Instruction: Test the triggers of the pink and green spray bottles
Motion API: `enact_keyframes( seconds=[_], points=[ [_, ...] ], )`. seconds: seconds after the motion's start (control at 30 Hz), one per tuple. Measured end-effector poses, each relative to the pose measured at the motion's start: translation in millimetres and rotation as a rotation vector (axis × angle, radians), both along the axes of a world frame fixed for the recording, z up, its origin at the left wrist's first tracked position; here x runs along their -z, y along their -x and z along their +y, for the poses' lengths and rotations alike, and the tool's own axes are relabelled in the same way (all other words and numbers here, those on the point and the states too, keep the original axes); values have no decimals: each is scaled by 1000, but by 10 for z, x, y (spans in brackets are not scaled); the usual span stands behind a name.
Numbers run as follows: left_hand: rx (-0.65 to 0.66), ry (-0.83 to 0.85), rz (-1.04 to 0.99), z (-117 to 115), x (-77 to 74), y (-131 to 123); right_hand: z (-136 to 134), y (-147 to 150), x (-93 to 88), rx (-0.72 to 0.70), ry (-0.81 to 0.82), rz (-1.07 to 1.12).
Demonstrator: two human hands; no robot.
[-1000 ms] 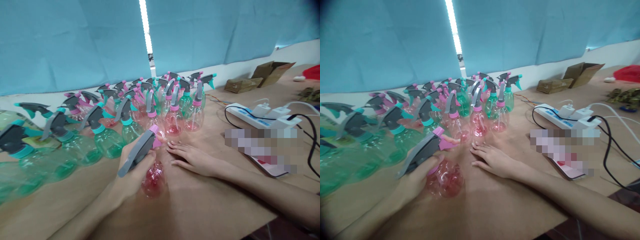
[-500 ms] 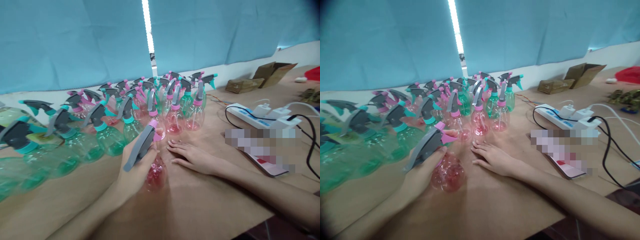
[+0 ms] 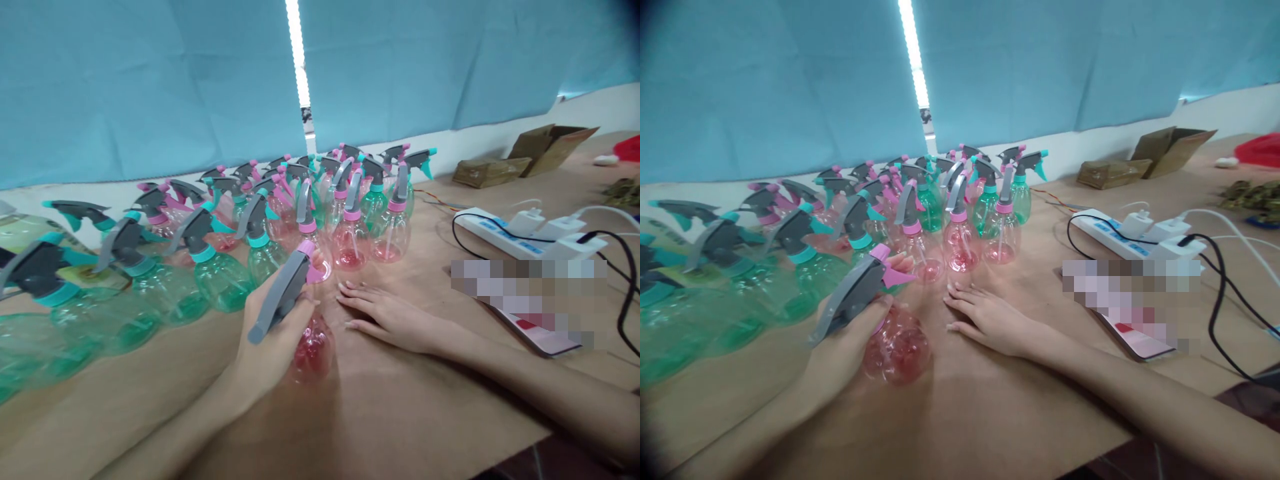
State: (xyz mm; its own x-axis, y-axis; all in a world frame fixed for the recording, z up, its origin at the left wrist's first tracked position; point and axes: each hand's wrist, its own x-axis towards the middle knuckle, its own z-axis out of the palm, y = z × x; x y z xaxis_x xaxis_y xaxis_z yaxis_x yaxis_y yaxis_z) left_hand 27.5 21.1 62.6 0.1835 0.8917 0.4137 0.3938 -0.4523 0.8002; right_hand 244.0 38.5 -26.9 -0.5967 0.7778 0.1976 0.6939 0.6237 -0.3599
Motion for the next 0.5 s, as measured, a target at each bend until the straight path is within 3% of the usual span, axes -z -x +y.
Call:
enact_keyframes(
  seconds=[0.5],
  points=[
    [30, 56, -40, 14, -24, 8, 3, -3, 14, -4, 1, 5]
  ],
)
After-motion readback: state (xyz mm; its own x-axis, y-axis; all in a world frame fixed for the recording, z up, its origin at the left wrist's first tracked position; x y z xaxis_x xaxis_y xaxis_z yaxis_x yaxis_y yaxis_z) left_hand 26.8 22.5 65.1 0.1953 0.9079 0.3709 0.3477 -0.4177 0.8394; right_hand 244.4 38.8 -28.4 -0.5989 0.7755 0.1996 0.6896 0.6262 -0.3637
